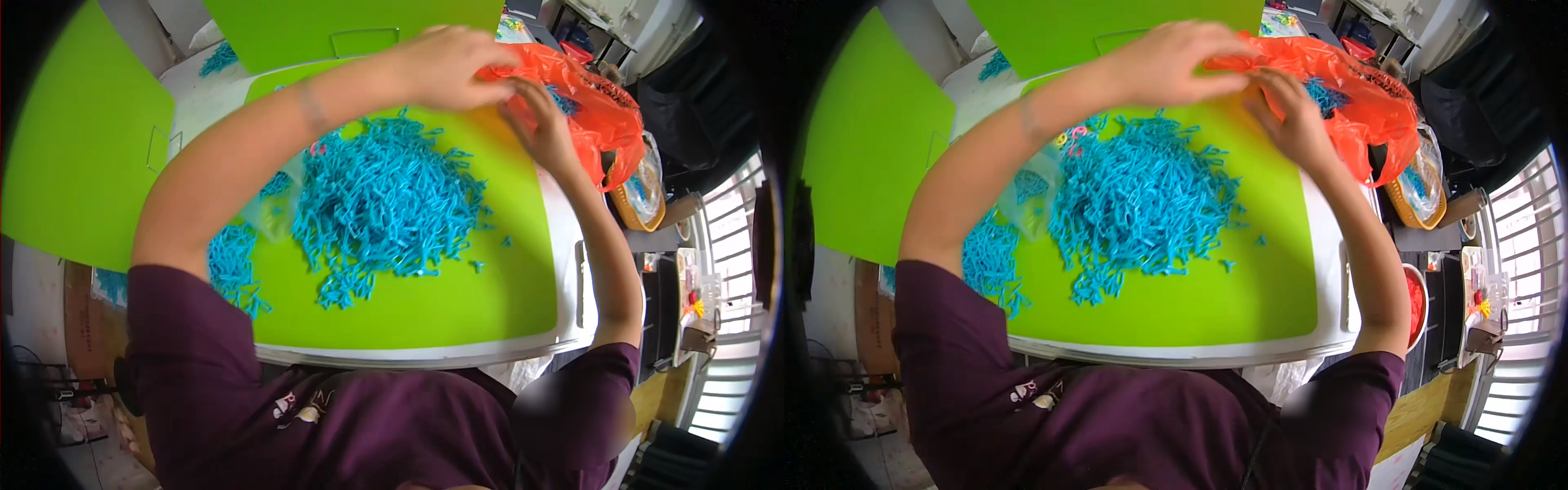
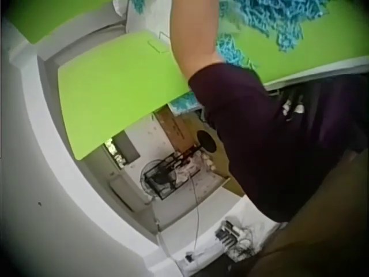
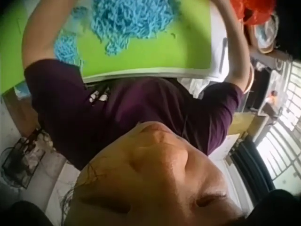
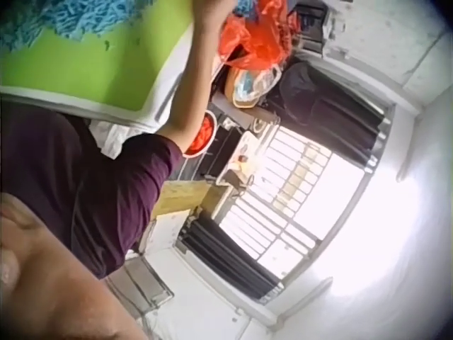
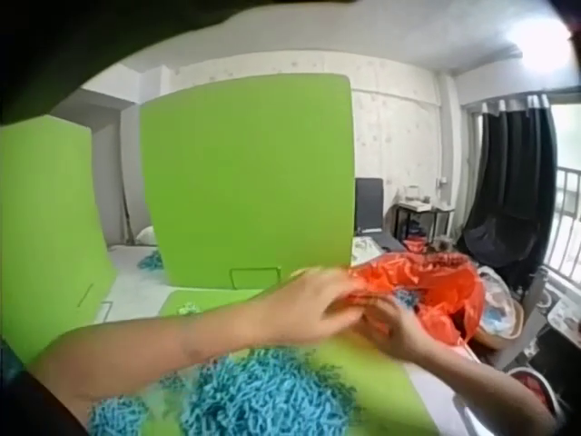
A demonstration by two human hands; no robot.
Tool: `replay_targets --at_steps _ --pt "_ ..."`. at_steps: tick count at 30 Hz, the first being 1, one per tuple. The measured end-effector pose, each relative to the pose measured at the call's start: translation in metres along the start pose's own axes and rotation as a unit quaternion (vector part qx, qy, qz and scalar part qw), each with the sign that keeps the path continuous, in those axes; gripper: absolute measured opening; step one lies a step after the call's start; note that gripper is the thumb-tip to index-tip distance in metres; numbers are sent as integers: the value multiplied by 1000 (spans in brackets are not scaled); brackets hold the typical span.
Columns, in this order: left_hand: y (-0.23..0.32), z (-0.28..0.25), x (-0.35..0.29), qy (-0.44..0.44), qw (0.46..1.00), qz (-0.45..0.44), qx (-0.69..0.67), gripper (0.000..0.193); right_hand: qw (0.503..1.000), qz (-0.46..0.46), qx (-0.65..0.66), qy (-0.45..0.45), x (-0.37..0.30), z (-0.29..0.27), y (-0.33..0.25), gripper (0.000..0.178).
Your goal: Sort and pick small colorful beads and items out of blue shredded plastic material.
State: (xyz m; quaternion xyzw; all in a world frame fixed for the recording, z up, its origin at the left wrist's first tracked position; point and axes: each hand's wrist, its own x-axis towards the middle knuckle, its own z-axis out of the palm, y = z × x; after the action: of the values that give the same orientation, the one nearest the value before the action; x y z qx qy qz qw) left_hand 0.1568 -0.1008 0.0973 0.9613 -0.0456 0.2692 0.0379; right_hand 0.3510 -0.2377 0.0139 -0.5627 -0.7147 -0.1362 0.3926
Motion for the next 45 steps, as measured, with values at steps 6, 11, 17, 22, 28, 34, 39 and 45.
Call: replay_targets --at_steps 6,11,17,22,28,34,39,45 --pt "73 -21 -186 -189 957 -197 93 91 965 -86 25 -246 -59 28 -118 76" --pt "76 22 -219 -146 962 -231 14 98 955 -84 -38 -281 -55 63 -124 77" --pt "37 51 -210 -91 967 -239 8 100 960 -80 -9 -268 -35 81 -81 76" --pt "5 62 -174 -112 956 -266 45 94 968 -73 19 -240 -19 91 -36 76" --pt "-28 75 -139 -146 934 -327 -10 90 962 20 31 -272 -2 84 -14 73" --pt "-10 32 -148 -131 950 -264 -106 71 978 -28 39 -205 -24 61 -69 66" --pt "67 -24 -217 -82 927 -340 -133 51 918 -187 -11 -350 -60 52 -158 51" --pt "101 -25 -273 -110 938 -329 8 50 929 -128 -151 -312 -56 70 -130 46"
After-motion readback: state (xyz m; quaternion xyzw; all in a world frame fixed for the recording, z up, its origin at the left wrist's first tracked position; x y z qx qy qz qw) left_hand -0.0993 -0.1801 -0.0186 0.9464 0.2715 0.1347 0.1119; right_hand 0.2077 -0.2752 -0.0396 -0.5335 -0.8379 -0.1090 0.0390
